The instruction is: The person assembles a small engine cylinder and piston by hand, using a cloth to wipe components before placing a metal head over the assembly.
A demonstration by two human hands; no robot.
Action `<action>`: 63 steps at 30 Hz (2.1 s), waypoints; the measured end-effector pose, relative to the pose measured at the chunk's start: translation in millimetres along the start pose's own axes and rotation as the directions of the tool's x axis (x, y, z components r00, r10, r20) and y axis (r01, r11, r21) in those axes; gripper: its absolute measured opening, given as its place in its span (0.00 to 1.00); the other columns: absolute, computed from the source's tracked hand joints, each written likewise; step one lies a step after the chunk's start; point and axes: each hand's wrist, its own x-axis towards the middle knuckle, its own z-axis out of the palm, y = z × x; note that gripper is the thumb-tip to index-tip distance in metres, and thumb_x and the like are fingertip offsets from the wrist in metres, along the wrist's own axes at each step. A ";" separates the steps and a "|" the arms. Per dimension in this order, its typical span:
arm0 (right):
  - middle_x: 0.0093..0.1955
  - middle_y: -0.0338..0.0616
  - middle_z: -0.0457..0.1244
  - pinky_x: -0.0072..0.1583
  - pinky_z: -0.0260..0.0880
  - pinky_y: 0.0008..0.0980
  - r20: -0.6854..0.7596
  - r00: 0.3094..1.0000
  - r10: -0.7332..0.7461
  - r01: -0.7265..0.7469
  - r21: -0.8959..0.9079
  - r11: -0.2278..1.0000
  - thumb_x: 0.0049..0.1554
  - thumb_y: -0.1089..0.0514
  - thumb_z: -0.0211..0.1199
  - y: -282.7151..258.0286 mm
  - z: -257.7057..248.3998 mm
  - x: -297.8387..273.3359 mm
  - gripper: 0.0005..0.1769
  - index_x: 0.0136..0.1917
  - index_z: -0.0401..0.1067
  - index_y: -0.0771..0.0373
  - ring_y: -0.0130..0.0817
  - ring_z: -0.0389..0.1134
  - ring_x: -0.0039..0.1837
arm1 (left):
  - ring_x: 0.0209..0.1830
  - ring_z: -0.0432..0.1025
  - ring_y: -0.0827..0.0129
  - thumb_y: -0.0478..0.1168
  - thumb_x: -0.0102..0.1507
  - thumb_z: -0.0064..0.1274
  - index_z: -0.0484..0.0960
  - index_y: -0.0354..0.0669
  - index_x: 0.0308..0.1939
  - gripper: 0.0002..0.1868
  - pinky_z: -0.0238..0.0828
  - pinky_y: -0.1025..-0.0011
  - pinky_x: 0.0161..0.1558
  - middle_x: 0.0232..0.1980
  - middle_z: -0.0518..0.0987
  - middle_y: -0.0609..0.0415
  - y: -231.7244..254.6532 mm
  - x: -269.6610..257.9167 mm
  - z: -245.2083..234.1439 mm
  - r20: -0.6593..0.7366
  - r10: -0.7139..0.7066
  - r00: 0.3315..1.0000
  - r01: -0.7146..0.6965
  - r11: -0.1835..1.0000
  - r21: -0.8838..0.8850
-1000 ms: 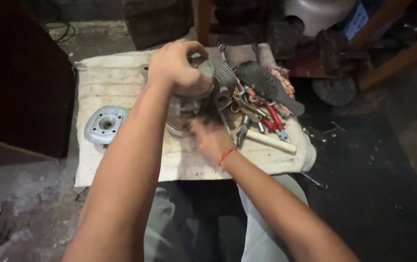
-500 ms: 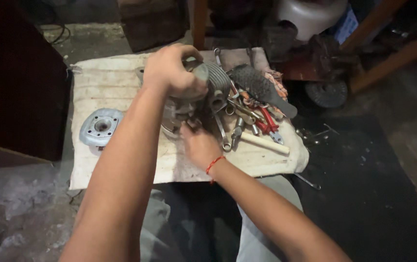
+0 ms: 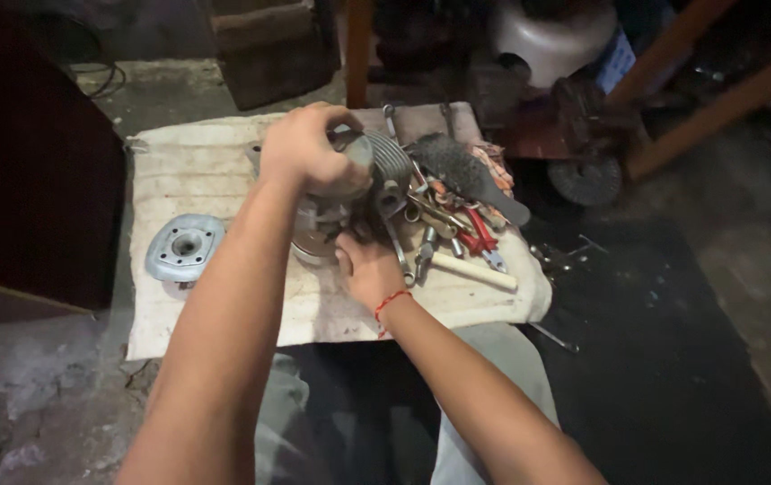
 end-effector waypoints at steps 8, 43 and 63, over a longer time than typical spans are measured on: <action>0.43 0.53 0.68 0.50 0.70 0.54 0.225 0.962 0.158 -0.158 -0.015 0.987 0.59 0.56 0.59 4.2 -1.2 4.4 0.06 0.51 0.70 0.55 0.57 0.70 0.47 | 0.56 0.73 0.52 0.55 0.36 0.70 0.86 0.57 0.48 0.35 0.69 0.58 0.57 0.52 0.81 0.53 3.4 3.4 -3.3 0.020 -0.011 1.000 0.010 0.999 0.050; 0.84 0.29 0.47 0.58 0.73 0.46 0.694 0.663 0.282 -0.177 -0.220 0.959 0.49 0.59 0.60 -50.1 -53.9 20.5 0.48 0.80 0.54 0.38 0.48 0.72 0.57 | 0.58 0.72 0.54 0.55 0.37 0.69 0.86 0.58 0.49 0.36 0.70 0.58 0.58 0.54 0.81 0.55 5.1 5.1 -3.9 0.052 -0.041 0.998 0.038 0.998 0.052; 0.86 0.45 0.30 0.64 0.68 0.44 0.734 0.582 0.349 -0.130 -0.340 0.932 0.51 0.49 0.64 -71.1 -5.1 30.1 0.58 0.83 0.33 0.59 0.53 0.61 0.71 | 0.60 0.70 0.52 0.57 0.37 0.68 0.85 0.61 0.51 0.36 0.68 0.56 0.59 0.55 0.80 0.55 9.5 2.7 2.6 0.029 -0.151 0.988 0.147 0.984 0.103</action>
